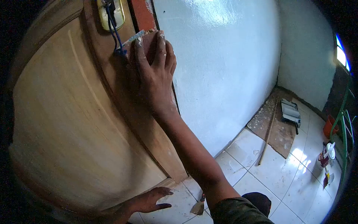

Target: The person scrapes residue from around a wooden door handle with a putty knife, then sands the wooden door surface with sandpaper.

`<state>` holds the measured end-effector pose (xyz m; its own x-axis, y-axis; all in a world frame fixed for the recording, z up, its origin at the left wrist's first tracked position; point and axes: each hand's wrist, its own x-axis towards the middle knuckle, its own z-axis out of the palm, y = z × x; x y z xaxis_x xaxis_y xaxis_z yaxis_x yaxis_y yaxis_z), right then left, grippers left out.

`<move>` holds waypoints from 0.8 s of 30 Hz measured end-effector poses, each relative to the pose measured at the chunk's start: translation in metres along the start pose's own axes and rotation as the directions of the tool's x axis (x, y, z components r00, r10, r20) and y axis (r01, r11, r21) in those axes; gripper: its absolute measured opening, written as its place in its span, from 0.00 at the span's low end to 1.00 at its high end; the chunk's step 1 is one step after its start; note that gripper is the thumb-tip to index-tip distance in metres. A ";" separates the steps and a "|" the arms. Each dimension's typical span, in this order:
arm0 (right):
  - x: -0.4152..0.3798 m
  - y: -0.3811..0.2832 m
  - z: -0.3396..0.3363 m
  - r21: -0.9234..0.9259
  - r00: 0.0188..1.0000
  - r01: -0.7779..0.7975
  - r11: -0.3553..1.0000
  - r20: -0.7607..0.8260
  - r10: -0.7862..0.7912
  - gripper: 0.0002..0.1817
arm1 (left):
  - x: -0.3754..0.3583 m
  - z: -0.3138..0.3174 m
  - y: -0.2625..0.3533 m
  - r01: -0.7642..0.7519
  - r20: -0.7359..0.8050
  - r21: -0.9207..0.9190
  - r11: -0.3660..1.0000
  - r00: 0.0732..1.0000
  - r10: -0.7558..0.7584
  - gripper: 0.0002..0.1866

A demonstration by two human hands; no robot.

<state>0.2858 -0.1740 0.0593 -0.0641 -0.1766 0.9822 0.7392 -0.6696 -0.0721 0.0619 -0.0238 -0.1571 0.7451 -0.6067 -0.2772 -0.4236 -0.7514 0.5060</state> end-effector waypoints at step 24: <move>-0.071 -0.013 -0.021 0.003 0.994 -0.070 0.998 0.081 0.069 0.32 | 0.003 -0.002 0.004 -0.037 0.044 -0.015 0.999 0.998 0.038 0.38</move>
<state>0.2671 -0.1677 -0.0135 0.0416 -0.1637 0.9856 0.7438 -0.6536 -0.1399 0.0640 -0.0281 -0.1541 0.7048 -0.6458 -0.2936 -0.4436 -0.7242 0.5279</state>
